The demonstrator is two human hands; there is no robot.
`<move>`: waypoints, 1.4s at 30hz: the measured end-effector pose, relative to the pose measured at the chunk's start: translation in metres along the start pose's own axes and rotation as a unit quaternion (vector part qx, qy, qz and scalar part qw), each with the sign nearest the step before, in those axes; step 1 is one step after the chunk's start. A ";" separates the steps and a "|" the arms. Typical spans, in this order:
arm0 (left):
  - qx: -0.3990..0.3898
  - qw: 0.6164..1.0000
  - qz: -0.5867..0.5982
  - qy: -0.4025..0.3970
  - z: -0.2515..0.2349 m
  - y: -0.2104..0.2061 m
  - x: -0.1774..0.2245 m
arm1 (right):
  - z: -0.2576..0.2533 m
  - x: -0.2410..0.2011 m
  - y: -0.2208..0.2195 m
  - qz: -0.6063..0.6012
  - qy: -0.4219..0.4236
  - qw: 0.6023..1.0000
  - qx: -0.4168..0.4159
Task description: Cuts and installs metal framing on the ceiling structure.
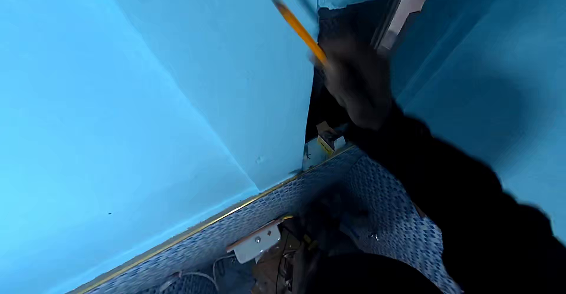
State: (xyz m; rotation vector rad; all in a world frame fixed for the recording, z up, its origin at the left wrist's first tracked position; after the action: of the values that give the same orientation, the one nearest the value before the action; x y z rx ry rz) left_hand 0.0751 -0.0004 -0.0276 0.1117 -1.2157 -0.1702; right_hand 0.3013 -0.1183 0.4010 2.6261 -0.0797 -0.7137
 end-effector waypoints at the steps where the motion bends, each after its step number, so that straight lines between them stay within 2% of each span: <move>1: -0.041 0.999 -0.030 0.015 -0.003 -0.020 -0.005 | 0.065 0.033 0.012 0.010 -0.085 0.996 0.011; 3: -0.099 0.993 -0.062 0.030 -0.018 -0.052 0.000 | 0.205 0.110 0.025 0.041 -0.288 0.956 0.024; 5: -0.118 0.989 -0.083 0.032 -0.046 -0.076 0.014 | 0.316 0.155 0.029 0.040 -0.445 0.894 0.042; 7: -0.100 0.989 -0.106 0.011 -0.092 -0.093 0.035 | 0.373 0.175 0.035 0.034 -0.522 0.848 0.080; 9: -0.063 0.990 -0.128 0.003 -0.142 -0.101 0.057 | 0.397 0.189 0.038 0.041 -0.532 0.842 0.084; 13: 0.022 0.988 -0.149 0.043 -0.236 -0.104 0.060 | 0.395 0.234 0.000 0.104 -0.461 0.881 -0.006; 17: 0.088 0.980 -0.155 0.089 -0.277 -0.110 0.044 | 0.381 0.285 -0.050 0.155 -0.530 0.828 -0.092; 19: 0.106 0.973 -0.184 0.096 -0.285 -0.109 0.041 | 0.379 0.306 -0.071 0.173 -0.533 0.822 -0.102; 20: 0.114 0.968 -0.200 0.097 -0.288 -0.107 0.042 | 0.380 0.315 -0.081 0.171 -0.539 0.817 -0.109; 23: 0.139 0.957 -0.240 0.090 -0.296 -0.100 0.039 | 0.382 0.332 -0.105 0.111 -0.609 0.767 -0.166; 24: 0.148 0.954 -0.249 0.081 -0.298 -0.097 0.040 | 0.383 0.336 -0.109 0.098 -0.620 0.765 -0.145; 28: 0.193 0.949 -0.247 0.028 -0.301 -0.085 0.045 | 0.389 0.339 -0.111 0.057 -0.594 0.801 0.052; 29: 0.207 0.950 -0.233 0.025 -0.301 -0.083 0.043 | 0.392 0.338 -0.110 0.046 -0.598 0.796 0.080; 34: 0.247 0.954 -0.165 0.036 -0.296 -0.076 0.033 | 0.408 0.332 -0.114 -0.004 -0.697 0.712 0.088; 38: 0.250 0.955 -0.155 0.041 -0.295 -0.076 0.034 | 0.407 0.334 -0.119 -0.037 -0.731 0.670 0.122; 42: 0.239 0.956 -0.172 -0.014 -0.297 -0.077 0.031 | 0.406 0.331 -0.122 -0.066 -0.749 0.640 0.159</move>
State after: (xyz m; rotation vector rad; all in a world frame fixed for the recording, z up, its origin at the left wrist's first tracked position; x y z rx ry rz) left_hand 0.3591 -0.0835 -0.1148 0.7489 -1.2406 -0.1767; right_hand 0.3806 -0.2142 -0.1228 1.4568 -0.4958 -2.8659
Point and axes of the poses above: each hand's wrist, its own z-axis away from the middle knuckle, its own y-axis out of the back of the hand, x = y × z, the point moved 8 cm from there along -z, towards the middle knuckle, and after that the axes turned 2 degrees about -z, right-handed, at the moved point
